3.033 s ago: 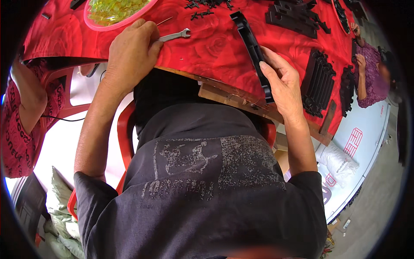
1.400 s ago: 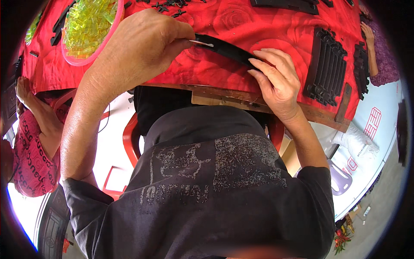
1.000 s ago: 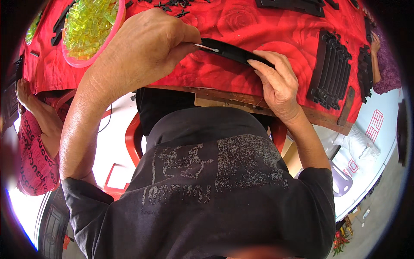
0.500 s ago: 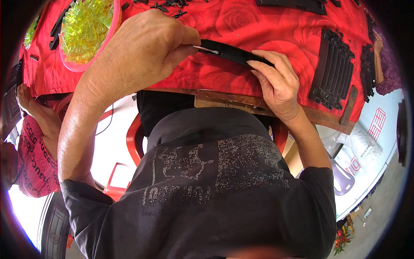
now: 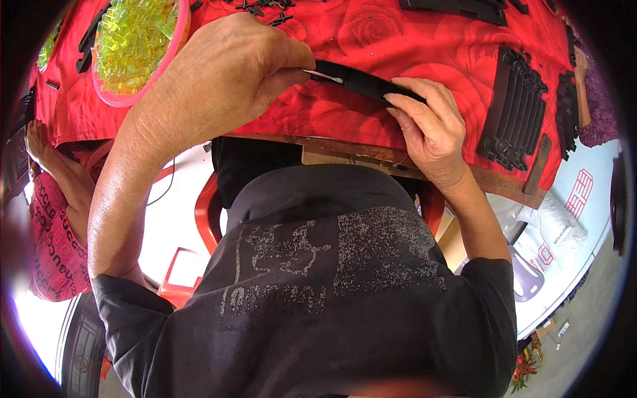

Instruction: The person applies material inside a plastic housing using a small tool, then inserts a spirit level vial and plastic components into the housing by hand, pressing them into place.

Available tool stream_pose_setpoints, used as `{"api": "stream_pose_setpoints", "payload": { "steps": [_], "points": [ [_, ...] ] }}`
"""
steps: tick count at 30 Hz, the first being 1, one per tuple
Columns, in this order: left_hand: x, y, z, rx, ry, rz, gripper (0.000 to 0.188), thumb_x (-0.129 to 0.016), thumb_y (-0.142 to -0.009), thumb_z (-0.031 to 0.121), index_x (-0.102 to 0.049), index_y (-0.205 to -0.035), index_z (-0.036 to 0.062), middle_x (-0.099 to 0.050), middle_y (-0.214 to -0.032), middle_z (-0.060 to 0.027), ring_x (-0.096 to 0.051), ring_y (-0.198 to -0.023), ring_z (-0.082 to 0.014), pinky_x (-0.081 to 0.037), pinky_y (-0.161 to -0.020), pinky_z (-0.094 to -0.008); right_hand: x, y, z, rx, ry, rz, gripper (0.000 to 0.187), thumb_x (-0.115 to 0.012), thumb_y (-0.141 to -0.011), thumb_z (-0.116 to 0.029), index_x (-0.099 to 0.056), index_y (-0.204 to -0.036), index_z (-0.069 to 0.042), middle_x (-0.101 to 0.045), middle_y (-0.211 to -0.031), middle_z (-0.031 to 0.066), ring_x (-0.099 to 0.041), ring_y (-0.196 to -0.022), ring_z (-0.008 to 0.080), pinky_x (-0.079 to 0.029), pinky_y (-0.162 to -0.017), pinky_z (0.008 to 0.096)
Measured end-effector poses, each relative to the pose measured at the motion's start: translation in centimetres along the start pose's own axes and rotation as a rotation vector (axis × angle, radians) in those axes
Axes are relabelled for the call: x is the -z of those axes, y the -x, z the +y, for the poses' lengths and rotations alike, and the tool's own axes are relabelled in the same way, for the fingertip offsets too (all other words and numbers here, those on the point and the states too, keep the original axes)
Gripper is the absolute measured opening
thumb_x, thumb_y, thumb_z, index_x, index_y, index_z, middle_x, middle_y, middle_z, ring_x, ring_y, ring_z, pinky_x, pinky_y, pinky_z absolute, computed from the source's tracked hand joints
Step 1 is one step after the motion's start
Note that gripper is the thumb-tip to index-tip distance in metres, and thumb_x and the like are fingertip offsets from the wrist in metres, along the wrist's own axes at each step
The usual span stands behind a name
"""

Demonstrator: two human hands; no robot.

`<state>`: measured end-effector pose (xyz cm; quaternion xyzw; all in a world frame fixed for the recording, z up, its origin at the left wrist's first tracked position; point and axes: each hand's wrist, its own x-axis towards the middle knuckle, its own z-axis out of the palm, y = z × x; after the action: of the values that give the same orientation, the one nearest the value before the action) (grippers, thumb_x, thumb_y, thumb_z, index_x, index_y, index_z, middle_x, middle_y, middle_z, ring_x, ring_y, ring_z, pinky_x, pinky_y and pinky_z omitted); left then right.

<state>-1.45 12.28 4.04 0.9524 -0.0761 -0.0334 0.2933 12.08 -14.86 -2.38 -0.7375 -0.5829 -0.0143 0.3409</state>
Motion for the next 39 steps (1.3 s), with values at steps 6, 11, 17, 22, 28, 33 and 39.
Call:
{"api": "stream_pose_setpoints", "payload": {
  "steps": [6, 11, 17, 22, 28, 33, 39],
  "points": [
    [0.02, -0.17, 0.08, -0.004, -0.014, -0.021, 0.017, -0.070, -0.089, 0.007, -0.073, -0.104, -0.0009, -0.070, -0.084, -0.0182, -0.069, -0.077, -0.0348, -0.052, -0.069, -0.0435, 0.04, -0.22, -0.02, 0.015, 0.004, -0.001, 0.027, -0.083, -0.071, -0.003, -0.074, -0.096, -0.005, -0.071, -0.104, 0.0095, -0.068, -0.091, 0.0281, -0.052, -0.079, 0.0391],
    [-0.06, -0.17, -0.05, -0.021, -0.021, -0.011, 0.017, -0.070, -0.088, 0.006, -0.074, -0.104, -0.0008, -0.070, -0.084, -0.0182, -0.069, -0.078, -0.0348, -0.053, -0.070, -0.0434, -0.10, -0.34, 0.04, 0.025, 0.003, -0.013, 0.029, -0.083, -0.071, -0.002, -0.075, -0.099, -0.006, -0.071, -0.103, 0.0092, -0.068, -0.089, 0.0280, -0.053, -0.076, 0.0383],
    [0.00, -0.14, 0.05, -0.006, -0.022, -0.014, 0.017, -0.070, -0.088, 0.006, -0.074, -0.103, -0.0008, -0.071, -0.084, -0.0179, -0.069, -0.080, -0.0350, -0.053, -0.072, -0.0439, -0.24, -0.58, 0.29, 0.023, -0.047, -0.019, 0.029, -0.082, -0.071, 0.000, -0.074, -0.099, -0.006, -0.070, -0.101, 0.0088, -0.067, -0.086, 0.0276, -0.054, -0.071, 0.0362],
    [0.09, -0.30, 0.17, -0.019, -0.031, -0.021, 0.018, -0.070, -0.088, 0.006, -0.074, -0.104, -0.0010, -0.071, -0.085, -0.0179, -0.069, -0.080, -0.0352, -0.054, -0.072, -0.0436, -0.35, -0.57, 0.32, 0.025, -0.053, -0.006, 0.028, -0.082, -0.071, 0.001, -0.074, -0.096, -0.004, -0.070, -0.100, 0.0086, -0.066, -0.085, 0.0271, -0.054, -0.069, 0.0355],
    [0.10, -0.26, 0.15, -0.013, -0.010, -0.013, 0.018, -0.069, -0.088, 0.005, -0.074, -0.104, -0.0013, -0.070, -0.086, -0.0183, -0.069, -0.081, -0.0355, -0.053, -0.072, -0.0440, -0.35, -0.60, 0.24, 0.006, -0.068, -0.009, 0.027, -0.082, -0.071, 0.001, -0.074, -0.096, -0.005, -0.070, -0.099, 0.0081, -0.066, -0.083, 0.0262, -0.053, -0.069, 0.0356],
    [0.05, -0.37, 0.05, -0.012, -0.019, -0.050, 0.018, -0.068, -0.088, 0.005, -0.073, -0.104, -0.0024, -0.069, -0.085, -0.0180, -0.068, -0.080, -0.0359, -0.053, -0.072, -0.0445, -0.60, -0.30, 0.51, 0.001, -0.091, 0.015, 0.026, -0.082, -0.070, 0.001, -0.074, -0.094, -0.005, -0.071, -0.098, 0.0074, -0.066, -0.083, 0.0255, -0.052, -0.070, 0.0353],
    [0.15, -0.32, -0.10, -0.042, -0.016, -0.031, 0.018, -0.068, -0.089, 0.006, -0.072, -0.104, -0.0024, -0.069, -0.087, -0.0172, -0.068, -0.081, -0.0351, -0.053, -0.073, -0.0443, -0.62, -0.50, 0.42, -0.007, -0.098, 0.011, 0.026, -0.082, -0.070, 0.001, -0.075, -0.094, -0.006, -0.071, -0.098, 0.0072, -0.067, -0.083, 0.0252, -0.052, -0.070, 0.0354]
  ]
}}
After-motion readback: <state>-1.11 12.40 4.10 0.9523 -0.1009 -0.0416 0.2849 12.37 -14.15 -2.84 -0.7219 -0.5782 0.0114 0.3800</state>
